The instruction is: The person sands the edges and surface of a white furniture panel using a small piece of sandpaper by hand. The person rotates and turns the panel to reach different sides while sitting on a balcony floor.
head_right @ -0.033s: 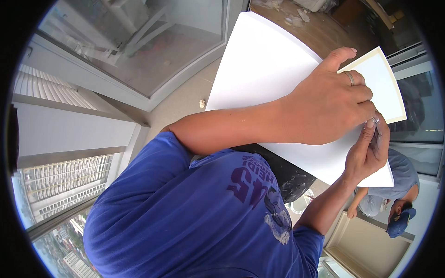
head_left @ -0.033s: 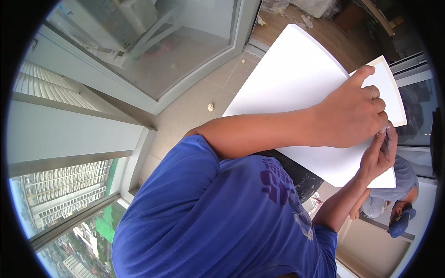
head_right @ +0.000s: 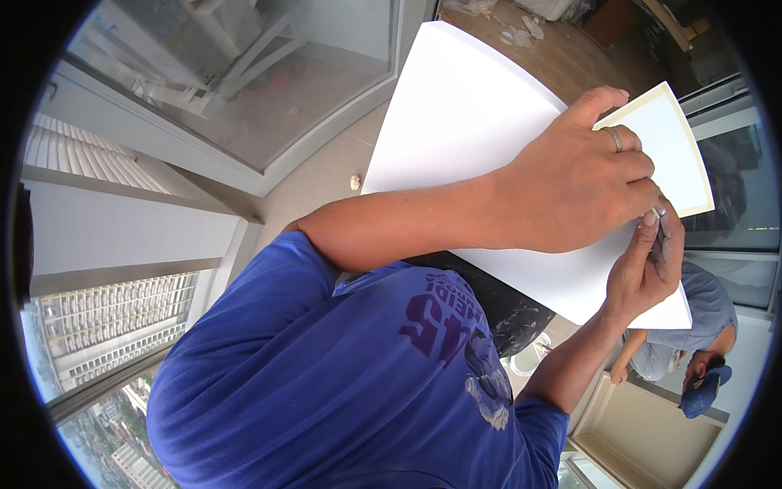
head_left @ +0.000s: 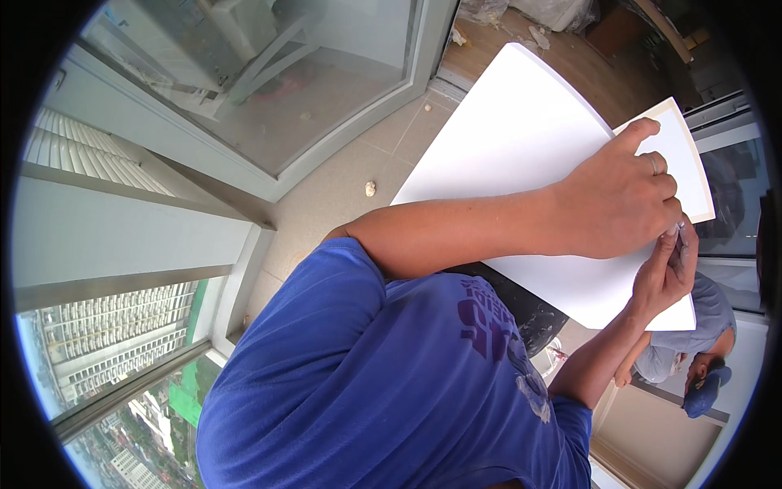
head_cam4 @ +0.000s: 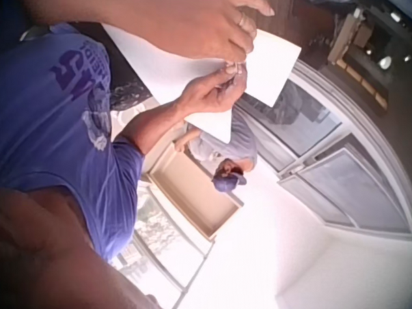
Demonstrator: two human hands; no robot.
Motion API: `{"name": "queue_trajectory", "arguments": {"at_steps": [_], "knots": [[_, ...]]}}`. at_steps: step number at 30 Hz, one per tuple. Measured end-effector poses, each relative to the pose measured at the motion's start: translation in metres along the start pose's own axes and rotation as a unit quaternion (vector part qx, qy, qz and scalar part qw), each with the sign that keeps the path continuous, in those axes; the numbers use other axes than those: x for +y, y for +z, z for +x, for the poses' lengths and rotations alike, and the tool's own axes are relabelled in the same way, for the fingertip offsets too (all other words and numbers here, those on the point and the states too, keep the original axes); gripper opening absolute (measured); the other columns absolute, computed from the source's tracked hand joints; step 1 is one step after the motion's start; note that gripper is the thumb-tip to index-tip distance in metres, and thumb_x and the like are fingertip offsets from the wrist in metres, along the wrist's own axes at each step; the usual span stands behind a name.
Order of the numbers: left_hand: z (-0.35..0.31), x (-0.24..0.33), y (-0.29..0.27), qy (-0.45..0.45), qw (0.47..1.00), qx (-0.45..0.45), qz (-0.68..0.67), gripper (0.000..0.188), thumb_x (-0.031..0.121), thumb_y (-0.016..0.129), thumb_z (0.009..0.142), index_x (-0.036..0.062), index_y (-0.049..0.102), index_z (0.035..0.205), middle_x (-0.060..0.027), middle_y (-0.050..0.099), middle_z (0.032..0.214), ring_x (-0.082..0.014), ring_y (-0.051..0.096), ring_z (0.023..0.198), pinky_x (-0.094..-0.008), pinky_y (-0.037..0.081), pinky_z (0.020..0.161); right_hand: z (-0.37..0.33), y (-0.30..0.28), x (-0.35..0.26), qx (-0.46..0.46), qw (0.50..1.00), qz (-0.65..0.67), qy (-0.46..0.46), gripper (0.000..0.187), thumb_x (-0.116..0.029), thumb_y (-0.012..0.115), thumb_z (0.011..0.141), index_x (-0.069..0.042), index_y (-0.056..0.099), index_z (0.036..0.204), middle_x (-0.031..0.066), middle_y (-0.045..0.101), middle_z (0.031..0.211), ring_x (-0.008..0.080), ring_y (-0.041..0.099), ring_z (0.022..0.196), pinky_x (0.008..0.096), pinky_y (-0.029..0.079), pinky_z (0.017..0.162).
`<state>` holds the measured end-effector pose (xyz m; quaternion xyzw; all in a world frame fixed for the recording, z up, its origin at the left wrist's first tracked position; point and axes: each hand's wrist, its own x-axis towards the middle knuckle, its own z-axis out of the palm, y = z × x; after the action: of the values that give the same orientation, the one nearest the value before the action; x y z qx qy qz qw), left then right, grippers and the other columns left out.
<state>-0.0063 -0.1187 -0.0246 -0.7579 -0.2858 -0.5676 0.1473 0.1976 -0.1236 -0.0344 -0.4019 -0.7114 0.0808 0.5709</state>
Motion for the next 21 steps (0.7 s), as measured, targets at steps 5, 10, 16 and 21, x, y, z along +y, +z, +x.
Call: {"name": "queue_trajectory", "arguments": {"at_steps": [5,10,16,21], "knots": [[-0.013,-0.010,-0.007,0.079,0.976,0.196,-0.048,0.010,0.012,0.077,0.082,0.0052,0.070,0.082,-0.0116,0.078,0.103,-0.0248,0.075,0.098,-0.0458,0.058,0.096,0.006,0.013,-0.021,-0.013,1.000,0.018,-0.009,0.036,-0.009,0.074,0.099,0.001,0.068,0.134,0.0180,0.074,0.126,0.0270,0.069,0.120,0.0413,0.053,0.106],[-0.070,-0.033,-0.107,0.059,0.984,0.127,0.107,0.011,0.004,0.084,0.080,0.0057,0.074,0.082,-0.0117,0.080,0.107,-0.0253,0.077,0.102,-0.0432,0.063,0.092,0.013,0.005,-0.013,-0.096,0.982,-0.164,-0.012,0.031,-0.019,0.082,0.094,-0.010,0.078,0.123,0.0126,0.078,0.123,0.0262,0.072,0.117,0.0428,0.055,0.103],[-0.161,-0.066,-0.134,0.006,0.973,-0.096,0.209,0.022,0.008,0.083,0.085,0.0096,0.078,0.106,-0.0098,0.073,0.134,-0.0288,0.063,0.136,-0.0517,0.048,0.116,0.013,0.009,-0.018,-0.092,0.983,-0.158,-0.011,0.035,-0.026,0.085,0.092,-0.011,0.079,0.122,0.0119,0.078,0.121,0.0254,0.073,0.114,0.0413,0.058,0.098],[-0.296,-0.050,-0.105,-0.108,0.958,-0.182,0.193,0.070,0.026,0.071,0.098,0.0106,0.045,0.161,-0.0143,0.032,0.173,-0.0314,0.017,0.165,-0.0633,0.009,0.130,0.015,0.009,-0.020,-0.096,0.980,-0.171,-0.020,0.035,-0.025,0.085,0.092,-0.011,0.079,0.122,0.0112,0.079,0.120,0.0251,0.073,0.113,0.0401,0.058,0.098]]}}
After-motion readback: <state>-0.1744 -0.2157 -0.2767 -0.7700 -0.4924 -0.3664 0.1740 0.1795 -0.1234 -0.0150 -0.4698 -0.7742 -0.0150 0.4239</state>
